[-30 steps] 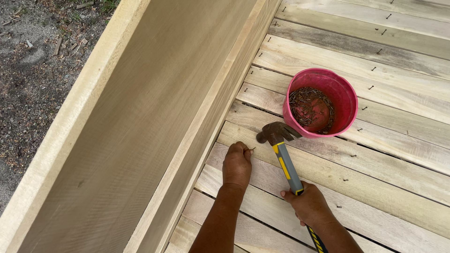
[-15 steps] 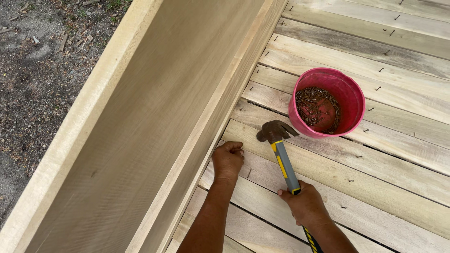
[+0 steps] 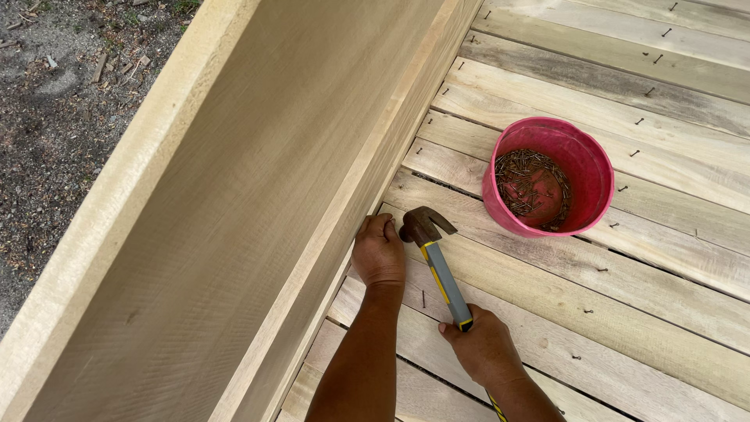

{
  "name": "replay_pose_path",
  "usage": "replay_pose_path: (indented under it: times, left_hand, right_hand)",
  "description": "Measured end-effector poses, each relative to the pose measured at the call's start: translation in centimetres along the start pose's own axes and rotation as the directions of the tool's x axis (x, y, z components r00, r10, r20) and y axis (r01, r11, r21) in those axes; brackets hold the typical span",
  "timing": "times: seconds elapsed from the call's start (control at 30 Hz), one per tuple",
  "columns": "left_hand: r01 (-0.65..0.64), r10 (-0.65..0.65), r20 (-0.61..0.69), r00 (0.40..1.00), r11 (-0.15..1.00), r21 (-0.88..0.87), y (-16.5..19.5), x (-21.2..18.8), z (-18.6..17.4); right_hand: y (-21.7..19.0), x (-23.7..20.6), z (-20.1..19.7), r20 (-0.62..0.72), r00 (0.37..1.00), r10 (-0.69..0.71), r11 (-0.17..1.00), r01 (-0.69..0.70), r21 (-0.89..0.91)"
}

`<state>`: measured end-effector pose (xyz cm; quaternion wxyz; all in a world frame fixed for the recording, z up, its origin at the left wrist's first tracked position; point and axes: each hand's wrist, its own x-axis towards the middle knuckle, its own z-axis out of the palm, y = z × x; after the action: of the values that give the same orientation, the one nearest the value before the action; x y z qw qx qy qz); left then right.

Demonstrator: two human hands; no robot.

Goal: The person repeatedly picks nails from a red bucket and hammers them into the edge of a wooden frame. They continue this process along the length of the frame, securing it to the base structure.

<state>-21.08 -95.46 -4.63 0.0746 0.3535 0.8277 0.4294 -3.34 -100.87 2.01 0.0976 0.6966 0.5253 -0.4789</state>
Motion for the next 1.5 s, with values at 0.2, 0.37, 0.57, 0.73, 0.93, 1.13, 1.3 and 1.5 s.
replay_pose_path:
  times: [0.2,0.37,0.57,0.73,0.93,1.13,1.3,1.5]
  left_hand:
    - [-0.065,0.054,0.057,0.997,0.976,0.21,-0.3,1.1,0.6]
    - [-0.086,0.059,0.107,0.993,0.957,0.275,-0.8,1.0,0.5]
    - [-0.092,0.088,0.03,0.996,0.967,0.238,-1.6,0.8,1.2]
    - [-0.083,0.072,0.053,0.996,0.96,0.269,-1.9,0.8,1.4]
    - [-0.104,0.093,0.053,0.994,0.96,0.26,-1.8,0.8,1.2]
    - [-0.064,0.015,0.168,0.986,0.955,0.289,-1.3,0.9,0.7]
    - [-0.099,0.073,0.105,0.992,0.958,0.268,-1.7,-0.7,-1.2]
    - [-0.185,0.021,0.396,0.918,0.905,0.383,-2.4,-1.9,-2.6]
  right_hand:
    - [0.3,0.3,-0.2,-0.027,0.999,-0.039,0.999,0.039,-0.017]
    - [0.6,0.9,0.1,-0.018,0.999,-0.041,0.999,0.042,0.01]
    - [0.8,1.1,-0.1,-0.022,0.999,-0.05,0.999,0.05,0.015]
    - [0.1,0.5,-0.6,-0.034,0.997,-0.067,0.998,0.068,0.017]
    - [-1.5,-0.2,-0.9,-0.054,0.993,-0.109,0.991,0.113,0.071]
    - [-2.1,0.0,0.0,-0.032,0.994,-0.106,0.993,0.108,0.054]
    - [-1.9,-0.5,0.6,-0.1,0.984,-0.145,0.987,0.151,0.054]
    - [-1.5,-1.5,1.8,-0.163,0.976,-0.144,0.959,0.178,0.219]
